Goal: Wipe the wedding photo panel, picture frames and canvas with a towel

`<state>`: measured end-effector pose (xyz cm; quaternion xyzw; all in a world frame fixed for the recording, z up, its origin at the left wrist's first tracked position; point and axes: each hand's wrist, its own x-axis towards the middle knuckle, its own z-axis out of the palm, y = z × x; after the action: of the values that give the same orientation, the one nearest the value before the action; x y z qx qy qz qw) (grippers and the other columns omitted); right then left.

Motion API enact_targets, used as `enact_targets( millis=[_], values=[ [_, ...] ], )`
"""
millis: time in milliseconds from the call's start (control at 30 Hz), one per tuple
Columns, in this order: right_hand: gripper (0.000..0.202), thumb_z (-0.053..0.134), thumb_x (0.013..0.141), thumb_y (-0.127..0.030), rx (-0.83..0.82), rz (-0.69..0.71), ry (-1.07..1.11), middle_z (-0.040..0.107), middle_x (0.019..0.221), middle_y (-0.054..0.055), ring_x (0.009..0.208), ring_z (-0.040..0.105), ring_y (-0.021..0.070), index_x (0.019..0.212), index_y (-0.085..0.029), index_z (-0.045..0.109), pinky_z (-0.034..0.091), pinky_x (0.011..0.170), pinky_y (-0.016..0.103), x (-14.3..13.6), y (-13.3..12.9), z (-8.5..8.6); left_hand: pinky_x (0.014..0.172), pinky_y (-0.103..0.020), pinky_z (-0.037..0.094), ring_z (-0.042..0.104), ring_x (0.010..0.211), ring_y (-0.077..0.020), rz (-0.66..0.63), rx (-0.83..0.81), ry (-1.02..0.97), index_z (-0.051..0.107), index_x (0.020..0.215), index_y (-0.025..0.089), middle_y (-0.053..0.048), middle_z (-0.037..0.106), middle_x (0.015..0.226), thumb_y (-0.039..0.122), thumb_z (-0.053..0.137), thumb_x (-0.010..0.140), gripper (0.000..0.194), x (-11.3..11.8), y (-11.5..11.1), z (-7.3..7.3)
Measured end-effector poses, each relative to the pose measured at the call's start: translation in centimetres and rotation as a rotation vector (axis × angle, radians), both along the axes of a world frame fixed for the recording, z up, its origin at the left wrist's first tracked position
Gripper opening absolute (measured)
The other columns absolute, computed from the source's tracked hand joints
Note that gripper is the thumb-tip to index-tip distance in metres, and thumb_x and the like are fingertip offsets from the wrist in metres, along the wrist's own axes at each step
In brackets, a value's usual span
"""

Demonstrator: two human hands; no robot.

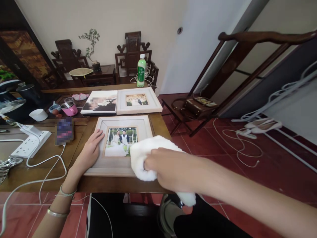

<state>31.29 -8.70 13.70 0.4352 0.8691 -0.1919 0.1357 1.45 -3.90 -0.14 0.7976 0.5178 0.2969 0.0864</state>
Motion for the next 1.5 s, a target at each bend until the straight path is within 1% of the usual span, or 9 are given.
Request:
enact_targets(
  millis=[67,167,333,600,833,967,1100,1267,1500],
  values=[
    [0.041,0.044,0.064,0.008,-0.008,-0.077,-0.058,0.067,0.086,0.005,0.065,0.062,0.0183,0.082,-0.019,0.069,0.042,0.052,0.027,0.3,1.6,1.1,0.113,-0.053,0.031,0.031,0.141,-0.0265,-0.001,0.010,0.013,0.052,0.132,0.010,-0.017,0.045,0.143,0.000,0.034,0.082,0.054,0.0,0.0,-0.1],
    [0.037,0.042,0.069,0.007,0.312,-0.106,-0.109,0.067,0.100,0.013,0.074,0.065,0.0224,0.085,-0.014,0.068,0.047,0.060,0.032,0.5,5.2,1.5,0.113,-0.053,0.032,0.032,0.141,-0.0262,0.001,0.016,0.022,0.052,0.132,0.011,-0.017,0.046,0.143,0.002,0.034,0.083,0.053,0.0,-0.1,0.0],
    [0.036,0.044,0.072,0.010,0.716,0.197,-0.046,0.044,0.143,0.019,0.126,0.046,0.0329,0.090,-0.009,0.069,0.046,0.092,0.041,-0.9,9.7,-1.7,0.113,-0.051,0.033,0.035,0.139,-0.0259,0.025,0.031,0.002,0.054,0.129,0.012,-0.016,0.049,0.141,0.015,0.037,0.092,0.041,0.2,-0.1,0.4],
    [0.041,0.052,0.075,-0.001,0.575,0.149,-0.070,0.041,0.143,0.024,0.134,0.034,0.0369,0.114,-0.006,0.065,0.029,0.104,0.052,-3.7,10.8,-7.4,0.114,-0.050,0.031,0.033,0.140,-0.0255,-0.001,0.043,0.007,0.054,0.130,0.009,-0.018,0.048,0.141,0.002,0.034,0.083,0.051,-0.1,0.2,-0.2],
    [0.033,0.050,0.076,-0.002,0.394,0.082,-0.172,0.059,0.117,0.024,0.115,0.050,0.0358,0.101,-0.011,0.069,0.040,0.091,0.048,-5.1,3.8,-4.7,0.114,-0.050,0.031,0.031,0.141,-0.0245,-0.012,0.025,0.028,0.051,0.133,0.011,-0.014,0.048,0.142,-0.003,0.032,0.079,0.059,0.0,0.2,0.0],
    [0.033,0.065,0.060,-0.008,0.105,0.121,-0.167,0.065,0.100,0.018,0.094,0.059,0.0315,0.092,-0.015,0.070,0.047,0.074,0.037,-6.2,-1.3,-3.3,0.114,-0.050,0.033,0.032,0.141,-0.0249,-0.013,0.045,0.042,0.051,0.133,0.011,-0.015,0.049,0.141,0.000,0.032,0.083,0.055,0.1,0.2,0.1],
    [0.030,0.065,0.064,-0.014,0.117,0.138,-0.051,0.064,0.110,0.019,0.100,0.059,0.0363,0.093,-0.018,0.070,0.048,0.079,0.043,-6.5,-3.3,-3.9,0.112,-0.051,0.034,0.033,0.140,-0.0254,0.006,0.045,0.052,0.051,0.133,0.015,-0.013,0.050,0.141,0.014,0.036,0.093,0.043,0.4,0.1,0.4],
    [0.051,0.061,0.065,0.000,0.166,0.116,-0.114,0.038,0.145,0.027,0.134,0.034,0.0434,0.114,-0.011,0.065,0.033,0.103,0.056,-5.4,-1.0,-4.7,0.112,-0.051,0.035,0.031,0.141,-0.0266,-0.016,0.004,0.102,0.050,0.134,0.012,-0.014,0.050,0.142,0.019,0.034,0.095,0.043,0.5,0.0,1.0],
    [0.056,0.044,0.070,0.013,0.488,0.085,-0.142,0.027,0.152,0.023,0.140,0.022,0.0392,0.118,-0.010,0.062,0.026,0.106,0.060,-3.3,8.2,-6.1,0.113,-0.050,0.034,0.029,0.142,-0.0261,-0.018,-0.022,0.129,0.047,0.137,0.010,-0.014,0.047,0.144,0.020,0.032,0.096,0.044,0.4,-0.1,1.2]
  ],
)
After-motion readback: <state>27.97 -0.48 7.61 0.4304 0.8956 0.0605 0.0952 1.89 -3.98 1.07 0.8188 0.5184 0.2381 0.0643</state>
